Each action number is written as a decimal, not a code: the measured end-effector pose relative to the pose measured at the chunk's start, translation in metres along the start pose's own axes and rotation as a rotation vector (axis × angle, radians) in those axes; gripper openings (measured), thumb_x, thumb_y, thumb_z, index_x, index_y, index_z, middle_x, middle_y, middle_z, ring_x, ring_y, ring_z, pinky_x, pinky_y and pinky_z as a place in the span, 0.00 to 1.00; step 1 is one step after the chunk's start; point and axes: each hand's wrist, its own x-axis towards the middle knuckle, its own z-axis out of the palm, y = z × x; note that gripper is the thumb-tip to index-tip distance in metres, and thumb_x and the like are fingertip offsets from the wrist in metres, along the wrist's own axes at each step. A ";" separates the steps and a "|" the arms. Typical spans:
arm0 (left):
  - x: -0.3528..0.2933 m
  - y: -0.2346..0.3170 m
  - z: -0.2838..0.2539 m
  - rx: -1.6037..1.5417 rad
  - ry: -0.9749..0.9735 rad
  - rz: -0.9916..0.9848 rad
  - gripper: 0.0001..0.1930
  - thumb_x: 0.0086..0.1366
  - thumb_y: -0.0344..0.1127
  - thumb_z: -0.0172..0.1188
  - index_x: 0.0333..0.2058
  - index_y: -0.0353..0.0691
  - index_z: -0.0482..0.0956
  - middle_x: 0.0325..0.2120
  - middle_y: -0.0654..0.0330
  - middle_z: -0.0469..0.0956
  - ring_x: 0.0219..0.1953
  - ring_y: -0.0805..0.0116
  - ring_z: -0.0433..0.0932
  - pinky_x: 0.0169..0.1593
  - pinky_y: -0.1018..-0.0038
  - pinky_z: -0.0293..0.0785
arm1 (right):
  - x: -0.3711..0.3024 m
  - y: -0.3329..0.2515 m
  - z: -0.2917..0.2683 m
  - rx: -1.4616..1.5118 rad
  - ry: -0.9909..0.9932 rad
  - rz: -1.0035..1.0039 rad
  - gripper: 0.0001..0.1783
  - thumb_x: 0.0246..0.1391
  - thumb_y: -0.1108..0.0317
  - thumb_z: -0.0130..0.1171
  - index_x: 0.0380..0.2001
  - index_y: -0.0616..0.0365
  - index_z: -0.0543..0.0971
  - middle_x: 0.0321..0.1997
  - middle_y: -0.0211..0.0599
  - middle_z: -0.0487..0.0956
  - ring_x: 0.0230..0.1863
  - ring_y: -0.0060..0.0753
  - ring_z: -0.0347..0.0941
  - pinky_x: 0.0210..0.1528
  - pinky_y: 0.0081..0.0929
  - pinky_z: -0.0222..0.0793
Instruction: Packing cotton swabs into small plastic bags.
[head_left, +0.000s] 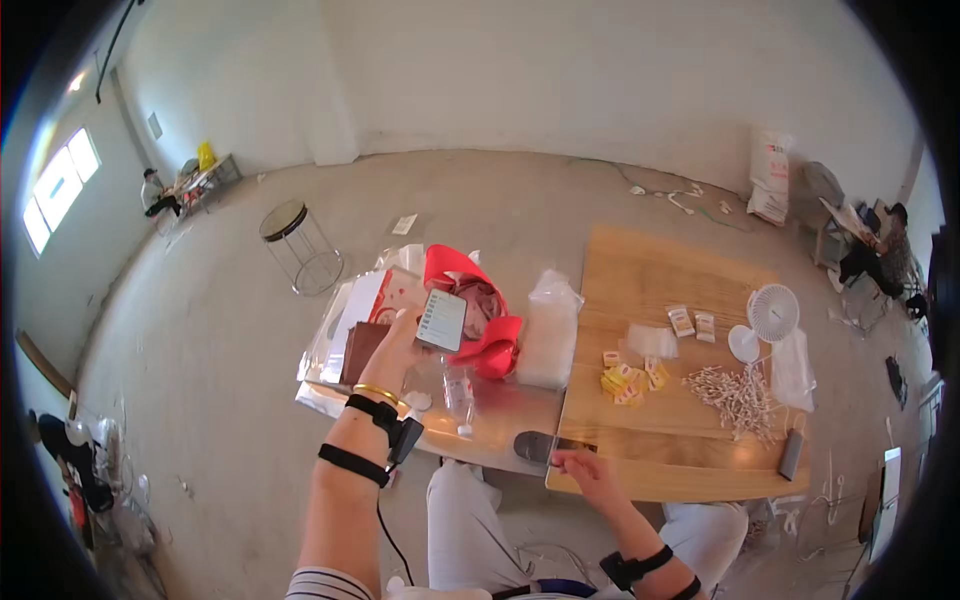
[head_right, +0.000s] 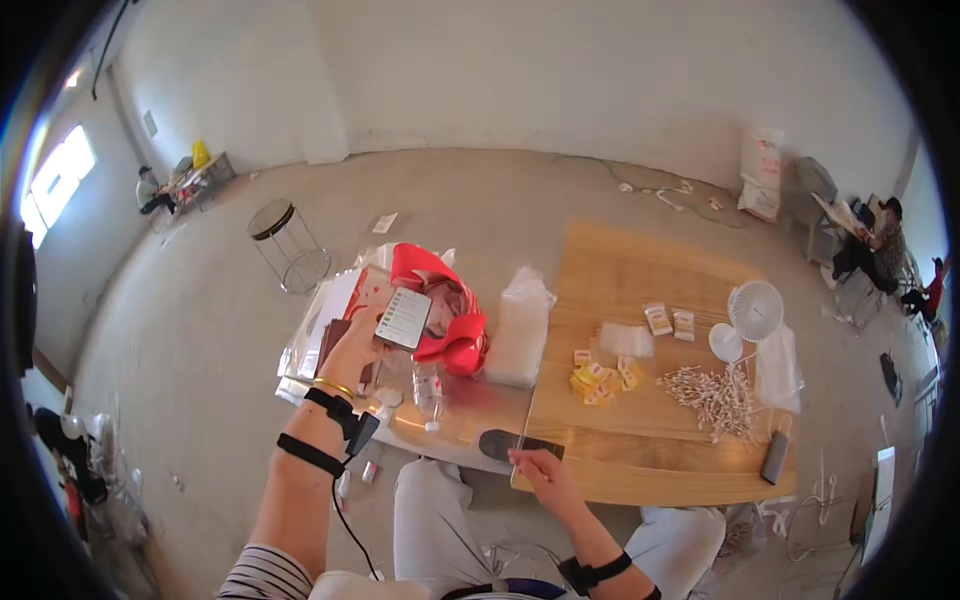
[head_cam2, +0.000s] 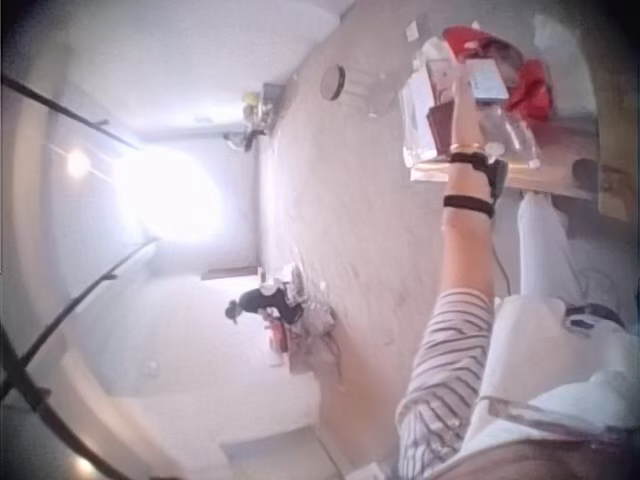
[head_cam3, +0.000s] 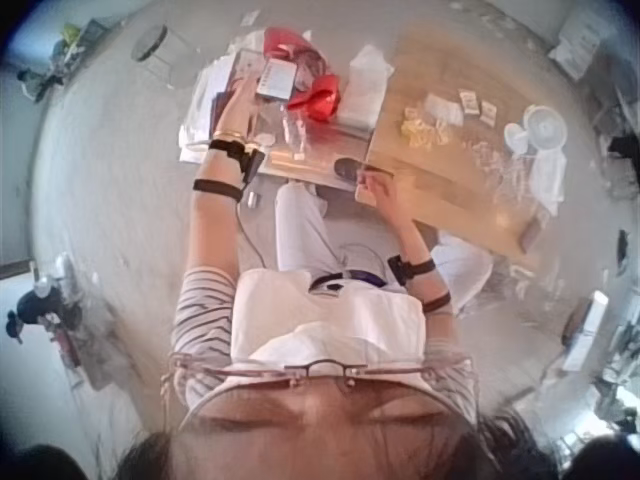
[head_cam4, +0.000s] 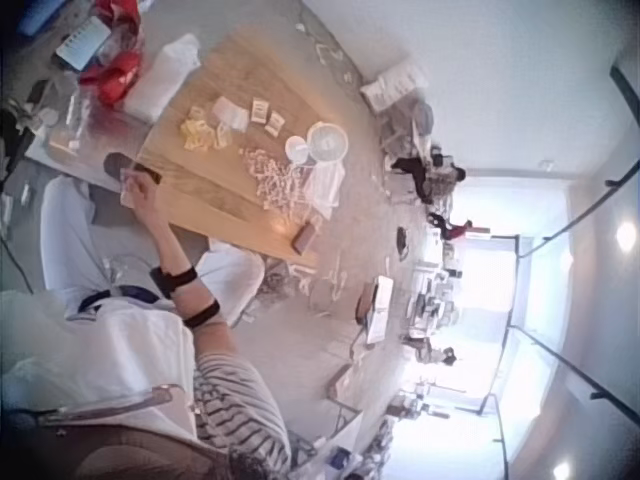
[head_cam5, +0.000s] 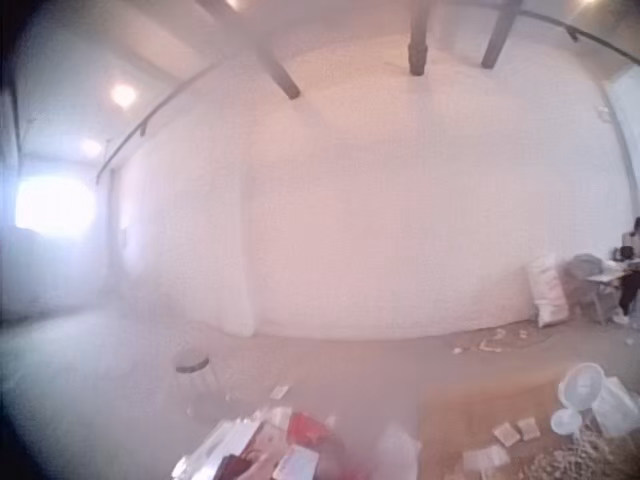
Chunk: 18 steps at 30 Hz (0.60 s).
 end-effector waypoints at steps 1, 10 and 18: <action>0.014 -0.005 0.002 -0.058 0.025 -0.061 0.26 0.72 0.54 0.44 0.58 0.41 0.72 0.49 0.55 0.81 0.49 0.55 0.82 0.49 0.49 0.81 | -0.007 0.006 -0.004 -0.055 -0.007 0.019 0.16 0.69 0.68 0.53 0.55 0.64 0.79 0.45 0.34 0.82 0.46 0.22 0.77 0.53 0.23 0.73; 0.084 -0.059 0.057 0.042 0.333 0.060 0.21 0.76 0.49 0.50 0.57 0.40 0.73 0.47 0.55 0.81 0.48 0.57 0.83 0.48 0.55 0.80 | -0.044 0.014 -0.038 0.102 0.044 0.165 0.14 0.69 0.70 0.53 0.52 0.66 0.79 0.43 0.31 0.82 0.44 0.20 0.76 0.52 0.21 0.71; 0.060 -0.081 0.025 0.888 0.364 0.616 0.21 0.70 0.31 0.52 0.60 0.32 0.72 0.54 0.46 0.77 0.57 0.54 0.76 0.61 0.65 0.69 | -0.033 0.013 -0.048 0.011 0.089 0.193 0.14 0.68 0.69 0.53 0.52 0.63 0.79 0.44 0.32 0.83 0.45 0.21 0.77 0.51 0.22 0.71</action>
